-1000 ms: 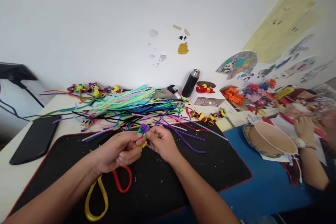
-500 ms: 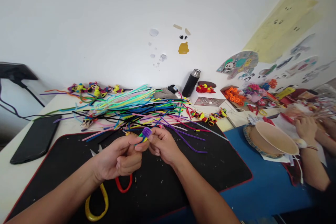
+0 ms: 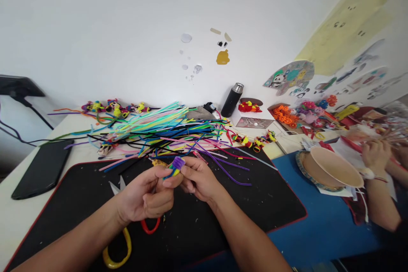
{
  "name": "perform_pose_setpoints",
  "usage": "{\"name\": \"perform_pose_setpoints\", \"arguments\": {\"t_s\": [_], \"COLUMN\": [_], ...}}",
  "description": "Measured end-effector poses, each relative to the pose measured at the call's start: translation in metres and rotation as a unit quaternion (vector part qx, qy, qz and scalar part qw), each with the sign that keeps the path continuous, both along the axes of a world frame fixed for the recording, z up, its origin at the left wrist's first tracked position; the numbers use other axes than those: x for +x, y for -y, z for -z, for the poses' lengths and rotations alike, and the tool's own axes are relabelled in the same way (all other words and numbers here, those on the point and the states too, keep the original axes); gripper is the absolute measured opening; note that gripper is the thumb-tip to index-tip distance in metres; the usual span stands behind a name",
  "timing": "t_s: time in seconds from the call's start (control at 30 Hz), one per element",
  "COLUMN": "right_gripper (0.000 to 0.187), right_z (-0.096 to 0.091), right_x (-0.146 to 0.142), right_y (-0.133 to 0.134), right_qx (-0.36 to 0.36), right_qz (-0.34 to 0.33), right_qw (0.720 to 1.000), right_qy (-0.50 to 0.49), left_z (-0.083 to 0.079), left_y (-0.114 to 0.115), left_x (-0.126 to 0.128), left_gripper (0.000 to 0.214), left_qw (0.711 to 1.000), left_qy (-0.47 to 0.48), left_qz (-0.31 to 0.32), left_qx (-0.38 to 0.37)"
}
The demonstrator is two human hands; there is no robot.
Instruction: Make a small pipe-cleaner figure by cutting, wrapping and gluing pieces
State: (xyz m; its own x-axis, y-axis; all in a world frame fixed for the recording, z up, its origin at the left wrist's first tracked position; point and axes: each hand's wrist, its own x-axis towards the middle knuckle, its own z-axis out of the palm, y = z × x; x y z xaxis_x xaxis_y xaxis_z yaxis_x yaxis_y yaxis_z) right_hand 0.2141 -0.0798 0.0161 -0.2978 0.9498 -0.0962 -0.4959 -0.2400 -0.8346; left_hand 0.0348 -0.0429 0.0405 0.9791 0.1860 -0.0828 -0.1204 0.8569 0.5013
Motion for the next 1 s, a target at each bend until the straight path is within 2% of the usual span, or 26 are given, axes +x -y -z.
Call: {"name": "perform_pose_setpoints", "arguments": {"t_s": [0.2, 0.37, 0.5, 0.6, 0.67, 0.77, 0.8, 0.83, 0.9, 1.0], "right_gripper": [0.042, 0.041, 0.038, 0.042, 0.044, 0.044, 0.043, 0.043, 0.043, 0.045], "right_z": [0.0, 0.008, 0.011, 0.015, 0.019, 0.022, 0.023, 0.023, 0.022, 0.018], "right_x": [-0.002, 0.0, 0.006, 0.01, 0.01, 0.006, 0.005, 0.003, 0.001, -0.001], "right_y": [-0.002, -0.007, -0.011, -0.014, -0.016, -0.018, -0.019, -0.02, -0.021, -0.022], "right_qx": [0.006, 0.018, 0.03, 0.045, 0.057, 0.082, 0.09, 0.098, 0.107, 0.104], "right_qz": [0.03, 0.073, 0.089, 0.101, 0.118, 0.144, 0.148, 0.152, 0.156, 0.151], "right_qw": [0.999, 0.997, 0.993, 0.986, 0.978, 0.964, 0.961, 0.959, 0.957, 0.962], "right_qy": [-0.011, 0.032, 0.077, 0.126, 0.163, 0.206, 0.215, 0.219, 0.22, 0.202], "left_z": [0.008, 0.01, 0.006, 0.002, -0.002, -0.007, -0.009, -0.01, -0.011, -0.011], "left_y": [-0.007, -0.018, -0.023, -0.023, -0.023, -0.022, -0.022, -0.022, -0.022, -0.022], "left_x": [0.0, 0.0, 0.002, 0.003, 0.002, 0.0, -0.002, -0.003, -0.004, -0.006], "left_gripper": [0.03, 0.042, 0.057, 0.058, 0.06, 0.061, 0.061, 0.062, 0.063, 0.063], "left_qw": [1.0, 0.989, 0.966, 0.919, 0.859, 0.76, 0.742, 0.735, 0.755, 0.824], "left_qy": [-0.017, -0.111, -0.197, -0.272, -0.326, -0.369, -0.37, -0.366, -0.347, -0.312], "left_qz": [-0.011, -0.021, -0.032, -0.107, -0.142, -0.161, -0.167, -0.173, -0.171, -0.151], "left_qx": [0.024, 0.09, 0.166, 0.264, 0.369, 0.51, 0.534, 0.543, 0.53, 0.448]}}
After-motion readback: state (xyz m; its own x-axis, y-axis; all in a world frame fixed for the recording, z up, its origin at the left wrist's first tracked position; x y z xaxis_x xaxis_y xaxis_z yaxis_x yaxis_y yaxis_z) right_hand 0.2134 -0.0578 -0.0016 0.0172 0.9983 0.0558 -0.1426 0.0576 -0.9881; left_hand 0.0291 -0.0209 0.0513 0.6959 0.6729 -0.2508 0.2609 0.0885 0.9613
